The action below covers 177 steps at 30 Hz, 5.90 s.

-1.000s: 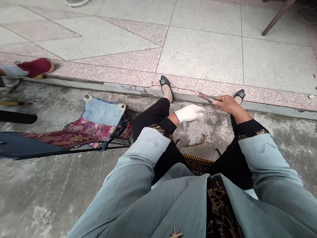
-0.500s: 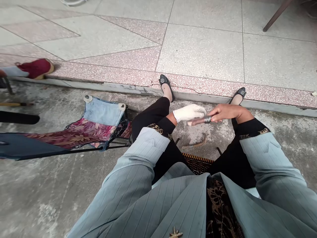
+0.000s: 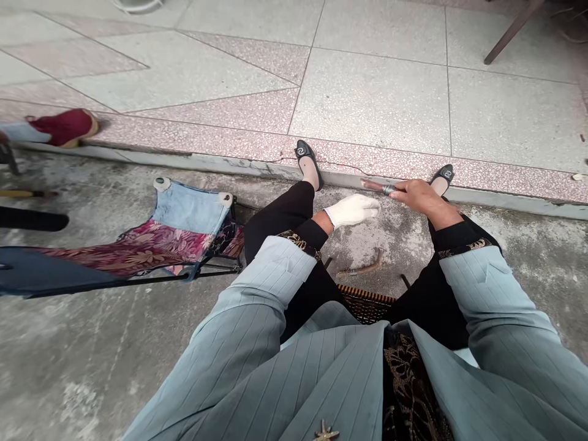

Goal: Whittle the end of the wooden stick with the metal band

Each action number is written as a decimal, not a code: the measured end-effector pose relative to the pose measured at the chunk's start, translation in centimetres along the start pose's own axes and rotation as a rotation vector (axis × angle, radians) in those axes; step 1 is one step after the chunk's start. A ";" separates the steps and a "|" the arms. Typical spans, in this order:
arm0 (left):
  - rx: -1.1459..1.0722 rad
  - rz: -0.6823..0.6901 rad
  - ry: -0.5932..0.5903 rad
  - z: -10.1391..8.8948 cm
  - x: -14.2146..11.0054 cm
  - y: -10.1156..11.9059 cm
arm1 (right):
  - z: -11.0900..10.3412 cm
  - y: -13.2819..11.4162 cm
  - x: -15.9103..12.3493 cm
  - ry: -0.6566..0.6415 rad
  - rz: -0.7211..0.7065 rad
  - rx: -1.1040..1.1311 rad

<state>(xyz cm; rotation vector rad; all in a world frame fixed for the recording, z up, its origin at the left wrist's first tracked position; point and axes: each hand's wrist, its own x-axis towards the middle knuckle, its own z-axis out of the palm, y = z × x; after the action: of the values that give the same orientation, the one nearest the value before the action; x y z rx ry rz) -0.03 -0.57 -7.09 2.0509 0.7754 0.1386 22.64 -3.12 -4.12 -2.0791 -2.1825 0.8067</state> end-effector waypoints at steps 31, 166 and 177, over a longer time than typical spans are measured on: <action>-0.060 0.096 0.012 -0.3 0.0 0.5 | -1.5 1.7 -0.3 0.007 0.109 0.654; -0.456 0.003 0.032 -0.7 -0.4 -0.5 | -2.5 -0.2 -2.5 -0.341 -0.215 0.894; -0.052 0.074 -0.022 -0.5 -0.5 0.3 | -0.2 0.4 0.5 -0.040 0.172 0.097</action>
<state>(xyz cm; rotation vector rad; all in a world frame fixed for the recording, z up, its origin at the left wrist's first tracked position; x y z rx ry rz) -0.48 -0.61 -6.43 2.0291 0.6755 0.1758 23.05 -2.56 -4.29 -2.2439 -1.9595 0.9544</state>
